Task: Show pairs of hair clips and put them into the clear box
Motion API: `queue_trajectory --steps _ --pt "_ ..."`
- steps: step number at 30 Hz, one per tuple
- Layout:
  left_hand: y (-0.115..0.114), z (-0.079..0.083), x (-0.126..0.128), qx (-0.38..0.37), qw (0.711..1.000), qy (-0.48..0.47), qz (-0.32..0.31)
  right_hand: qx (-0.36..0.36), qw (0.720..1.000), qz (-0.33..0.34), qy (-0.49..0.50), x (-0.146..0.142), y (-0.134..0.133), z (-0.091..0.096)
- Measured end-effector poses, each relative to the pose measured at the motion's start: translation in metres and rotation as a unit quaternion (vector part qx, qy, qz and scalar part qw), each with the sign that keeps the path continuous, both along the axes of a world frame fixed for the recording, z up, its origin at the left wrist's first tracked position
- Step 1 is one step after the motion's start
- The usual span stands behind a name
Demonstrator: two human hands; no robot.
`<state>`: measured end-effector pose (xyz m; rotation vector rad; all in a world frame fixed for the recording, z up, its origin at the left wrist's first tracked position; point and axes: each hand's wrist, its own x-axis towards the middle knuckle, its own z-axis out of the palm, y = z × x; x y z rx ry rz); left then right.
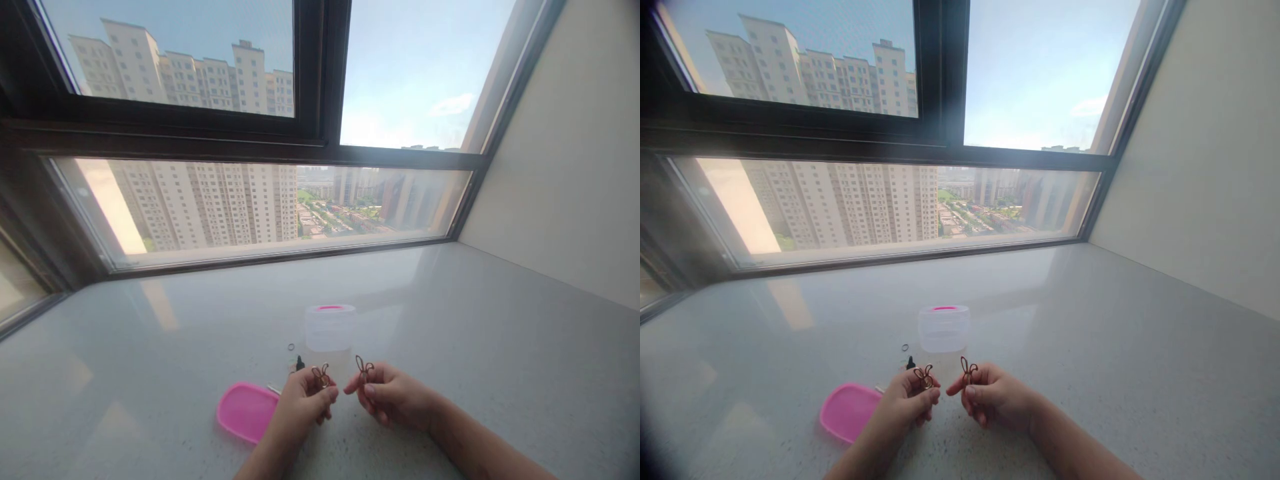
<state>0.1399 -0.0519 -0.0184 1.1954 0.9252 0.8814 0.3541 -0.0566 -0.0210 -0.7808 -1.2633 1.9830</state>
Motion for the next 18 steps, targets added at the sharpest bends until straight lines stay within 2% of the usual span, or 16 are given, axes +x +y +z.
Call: queue_trajectory --steps 6,12,18 --pt "-0.008 0.006 -0.003 -0.012 0.999 -0.019 0.024 0.004 1.0 -0.011 -0.016 -0.001 -0.001 0.001" --pt "-0.016 0.007 -0.003 -0.043 0.998 -0.032 0.017 -0.038 0.999 -0.017 -0.005 -0.002 -0.002 0.011" --pt "-0.015 0.007 -0.001 -0.064 0.998 -0.023 0.003 -0.043 0.999 -0.024 0.017 -0.004 0.009 0.003"
